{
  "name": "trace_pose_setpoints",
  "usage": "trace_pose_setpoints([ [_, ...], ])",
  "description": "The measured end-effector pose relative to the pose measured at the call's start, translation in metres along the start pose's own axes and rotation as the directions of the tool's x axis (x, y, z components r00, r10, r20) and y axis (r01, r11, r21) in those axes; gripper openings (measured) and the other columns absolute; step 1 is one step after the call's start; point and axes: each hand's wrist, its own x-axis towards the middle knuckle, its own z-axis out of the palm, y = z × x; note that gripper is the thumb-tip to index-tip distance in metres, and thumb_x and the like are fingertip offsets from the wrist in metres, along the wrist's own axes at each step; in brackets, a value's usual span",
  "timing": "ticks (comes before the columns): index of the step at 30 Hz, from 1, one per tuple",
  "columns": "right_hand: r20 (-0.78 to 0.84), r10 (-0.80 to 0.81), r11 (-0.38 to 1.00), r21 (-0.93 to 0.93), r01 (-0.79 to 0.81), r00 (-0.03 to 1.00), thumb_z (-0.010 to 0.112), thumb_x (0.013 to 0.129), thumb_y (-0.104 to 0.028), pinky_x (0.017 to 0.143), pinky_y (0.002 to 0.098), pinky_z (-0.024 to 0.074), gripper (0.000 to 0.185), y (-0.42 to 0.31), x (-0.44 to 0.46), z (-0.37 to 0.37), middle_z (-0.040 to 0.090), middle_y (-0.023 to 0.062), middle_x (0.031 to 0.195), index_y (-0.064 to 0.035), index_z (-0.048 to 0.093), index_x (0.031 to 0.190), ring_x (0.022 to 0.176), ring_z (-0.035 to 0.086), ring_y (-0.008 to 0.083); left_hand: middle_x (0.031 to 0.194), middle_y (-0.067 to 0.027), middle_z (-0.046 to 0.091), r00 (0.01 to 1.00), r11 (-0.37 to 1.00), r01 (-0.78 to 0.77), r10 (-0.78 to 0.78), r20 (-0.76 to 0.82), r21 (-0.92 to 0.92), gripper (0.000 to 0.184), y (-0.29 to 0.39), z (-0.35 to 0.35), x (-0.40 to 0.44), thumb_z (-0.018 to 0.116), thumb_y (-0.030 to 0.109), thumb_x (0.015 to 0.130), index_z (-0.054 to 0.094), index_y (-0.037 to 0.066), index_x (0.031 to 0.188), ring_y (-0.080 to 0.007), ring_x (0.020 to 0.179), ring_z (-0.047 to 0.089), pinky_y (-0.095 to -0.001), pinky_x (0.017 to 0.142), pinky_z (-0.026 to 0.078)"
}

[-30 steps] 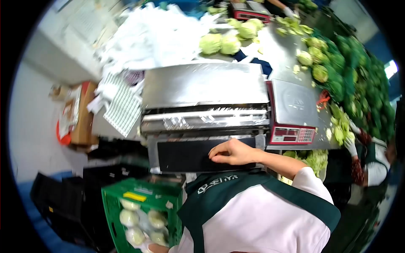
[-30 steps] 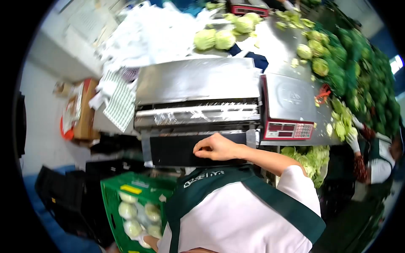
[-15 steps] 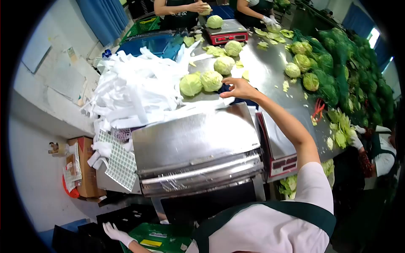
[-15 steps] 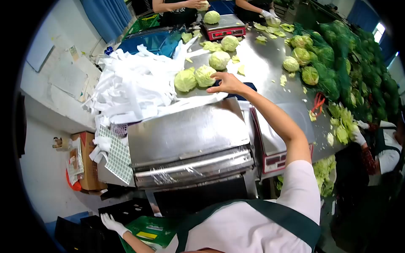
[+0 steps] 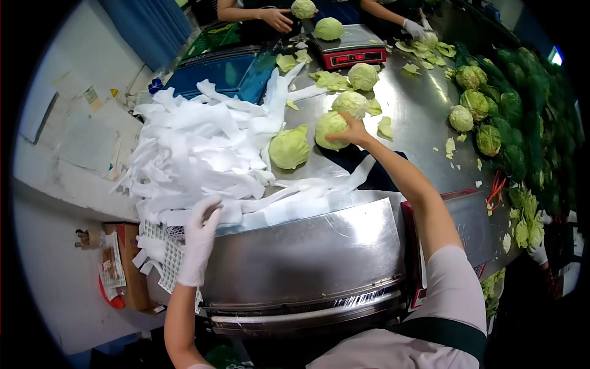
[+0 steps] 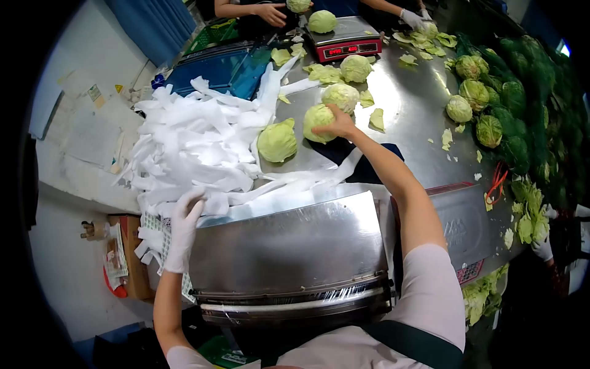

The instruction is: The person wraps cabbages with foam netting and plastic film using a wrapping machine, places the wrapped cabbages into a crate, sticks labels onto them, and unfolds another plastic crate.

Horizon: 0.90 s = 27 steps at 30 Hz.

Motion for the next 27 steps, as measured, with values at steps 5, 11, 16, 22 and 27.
trace_pose_setpoints([
  [5,0.107,0.223,0.795,0.556,-0.244,0.969,0.076,0.065,-0.037,0.064,0.0401,0.0516,0.087,-0.014,-0.054,-0.036,0.051,0.0144,0.116,-0.0062,0.031,0.134,0.1,0.055,0.0256,0.106,-0.0136,0.056,0.812,0.577,-0.574,0.491,0.316,0.58,0.03,0.006,0.063,0.072,0.06,0.005,0.071,0.058,0.006,0.101,-0.0269,0.101,0.053,-0.0375,0.086,0.041],
  [11,-0.094,0.263,0.888,0.413,-0.203,0.96,0.079,0.06,-0.029,0.079,0.0335,0.0471,0.086,-0.026,-0.184,-0.145,0.053,0.0122,0.111,-0.0018,0.036,0.13,0.099,0.054,0.0229,0.096,-0.0075,0.059,0.661,0.017,-0.691,0.42,0.621,0.723,0.015,-0.044,0.089,0.117,0.054,0.013,0.073,0.06,0.011,0.087,-0.022,0.098,0.052,-0.0405,0.086,0.037],
  [16,-0.282,0.22,0.975,0.039,-0.218,0.934,0.083,0.052,-0.03,0.093,0.0321,0.0399,0.091,-0.017,-0.321,-0.208,0.051,0.0151,0.12,0.0012,0.041,0.127,0.109,0.051,0.0223,0.083,-0.0071,0.061,0.791,0.347,-0.573,0.472,0.39,0.742,0.012,-0.011,0.087,0.111,0.055,0.008,0.071,0.06,0.01,0.082,-0.0264,0.078,0.058,-0.0376,0.069,0.045],
  [22,-0.252,0.234,0.939,-0.191,-0.285,0.939,0.082,0.055,-0.033,0.095,0.0344,0.0372,0.094,-0.009,-0.401,-0.213,0.05,0.016,0.122,-0.0066,0.035,0.132,0.113,0.049,0.0272,0.101,-0.0129,0.062,0.481,0.384,-0.798,0.87,0.108,0.464,0.05,0.086,0.079,0.099,0.042,-0.015,0.068,0.06,0.008,0.109,-0.0265,0.093,0.059,-0.0325,0.078,0.047],
  [27,-0.223,0.156,0.933,-0.286,-0.217,0.962,0.08,0.056,-0.04,0.099,0.0364,0.0331,0.102,-0.021,-0.409,-0.215,0.036,0.0187,0.134,-0.0064,0.027,0.136,0.122,0.038,0.0303,0.113,-0.0134,0.056,0.554,0.552,-0.832,0.833,-0.019,-0.063,0.035,0.2,0.11,0.0,0.047,-0.013,0.082,0.052,0.0,0.115,-0.0202,0.099,0.057,-0.0307,0.085,0.049],
])
